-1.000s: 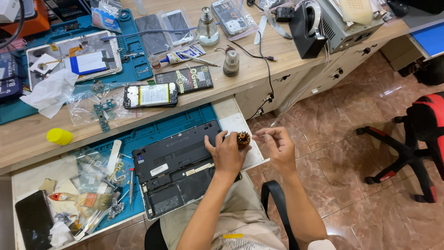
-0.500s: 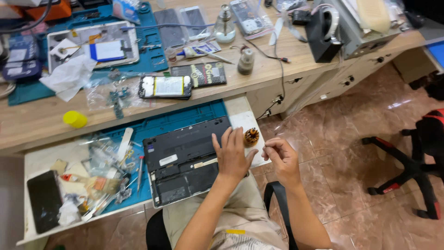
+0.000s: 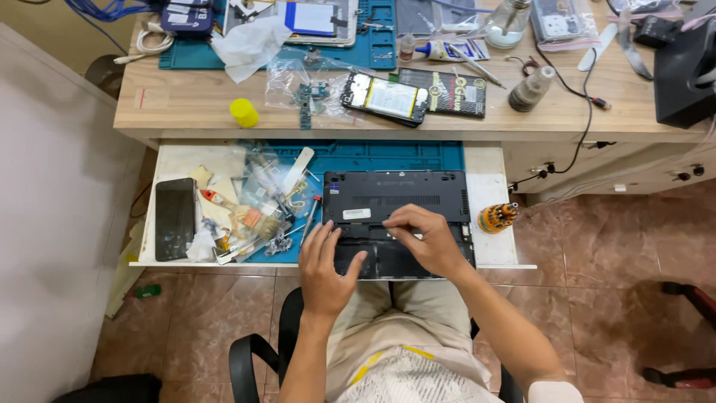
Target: The person removes the back cover of a laptop using a screwdriver, then uses a metal spudger to pry and disconnect internal components. The back cover is set aside, and the person continues to manipulate internal parts with the spudger.
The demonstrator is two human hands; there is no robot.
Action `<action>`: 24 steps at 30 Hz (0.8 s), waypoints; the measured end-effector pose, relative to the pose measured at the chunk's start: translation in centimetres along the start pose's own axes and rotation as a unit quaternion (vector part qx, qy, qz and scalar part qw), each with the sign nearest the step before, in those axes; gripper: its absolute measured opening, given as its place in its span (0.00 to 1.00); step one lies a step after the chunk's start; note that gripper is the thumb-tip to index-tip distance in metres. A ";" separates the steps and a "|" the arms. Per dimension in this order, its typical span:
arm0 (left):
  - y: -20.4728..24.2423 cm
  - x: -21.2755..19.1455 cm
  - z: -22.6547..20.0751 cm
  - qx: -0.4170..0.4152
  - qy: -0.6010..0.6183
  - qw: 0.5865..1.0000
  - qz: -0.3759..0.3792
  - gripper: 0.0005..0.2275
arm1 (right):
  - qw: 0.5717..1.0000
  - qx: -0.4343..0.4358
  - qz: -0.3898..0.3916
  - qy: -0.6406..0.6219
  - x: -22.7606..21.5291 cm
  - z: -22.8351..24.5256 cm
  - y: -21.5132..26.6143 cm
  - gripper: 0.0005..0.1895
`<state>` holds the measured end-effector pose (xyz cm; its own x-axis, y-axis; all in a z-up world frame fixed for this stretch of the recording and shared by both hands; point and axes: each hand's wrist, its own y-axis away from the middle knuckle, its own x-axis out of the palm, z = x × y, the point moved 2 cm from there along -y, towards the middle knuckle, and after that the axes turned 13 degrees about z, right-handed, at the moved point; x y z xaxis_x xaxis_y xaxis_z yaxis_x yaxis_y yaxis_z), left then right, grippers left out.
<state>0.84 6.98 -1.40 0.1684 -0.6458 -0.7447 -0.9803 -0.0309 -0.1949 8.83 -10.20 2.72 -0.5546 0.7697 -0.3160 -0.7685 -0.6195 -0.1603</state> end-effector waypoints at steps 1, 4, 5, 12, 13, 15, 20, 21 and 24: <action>0.1 0.2 0.1 -0.004 0.002 1.000 -0.002 0.21 | 1.000 0.001 0.005 0.000 0.5 -0.5 -0.5 0.07; 0.2 0.7 0.4 -0.003 0.023 1.000 0.007 0.22 | 0.995 0.014 0.027 0.090 1.5 -1.6 -1.9 0.07; 0.2 0.7 0.6 -0.006 0.037 0.999 0.004 0.23 | 0.993 0.020 0.019 0.116 1.7 -1.8 -2.3 0.06; 0.3 1.1 1.5 -0.003 0.068 0.998 -0.002 0.22 | 0.986 0.022 0.050 0.159 1.7 -3.2 -2.5 0.05; 0.4 1.2 1.6 -0.005 0.069 0.998 -0.001 0.22 | 0.986 0.024 0.051 0.159 1.8 -3.0 -2.6 0.05; 0.4 1.4 1.7 -0.002 0.043 0.999 -0.004 0.21 | 0.984 0.014 0.047 0.173 2.0 -2.7 -2.7 0.04; 0.4 1.3 1.5 -0.005 0.048 0.999 -0.003 0.19 | 0.982 -0.001 0.044 0.183 2.1 -3.1 -2.8 0.04; 0.3 1.2 1.4 -0.005 0.050 0.999 -0.002 0.19 | 0.981 -0.007 0.045 0.188 2.1 -3.1 -2.8 0.03; 0.3 1.3 1.4 -0.007 0.050 0.999 -0.011 0.19 | 0.980 -0.005 0.061 0.187 2.0 -3.4 -2.7 0.03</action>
<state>0.87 7.21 -3.29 0.1792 -0.7184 -0.6722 -0.9780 -0.0562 -0.2008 10.87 -7.50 -0.71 -0.4841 0.5811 -0.6542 -0.7001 -0.7057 -0.1089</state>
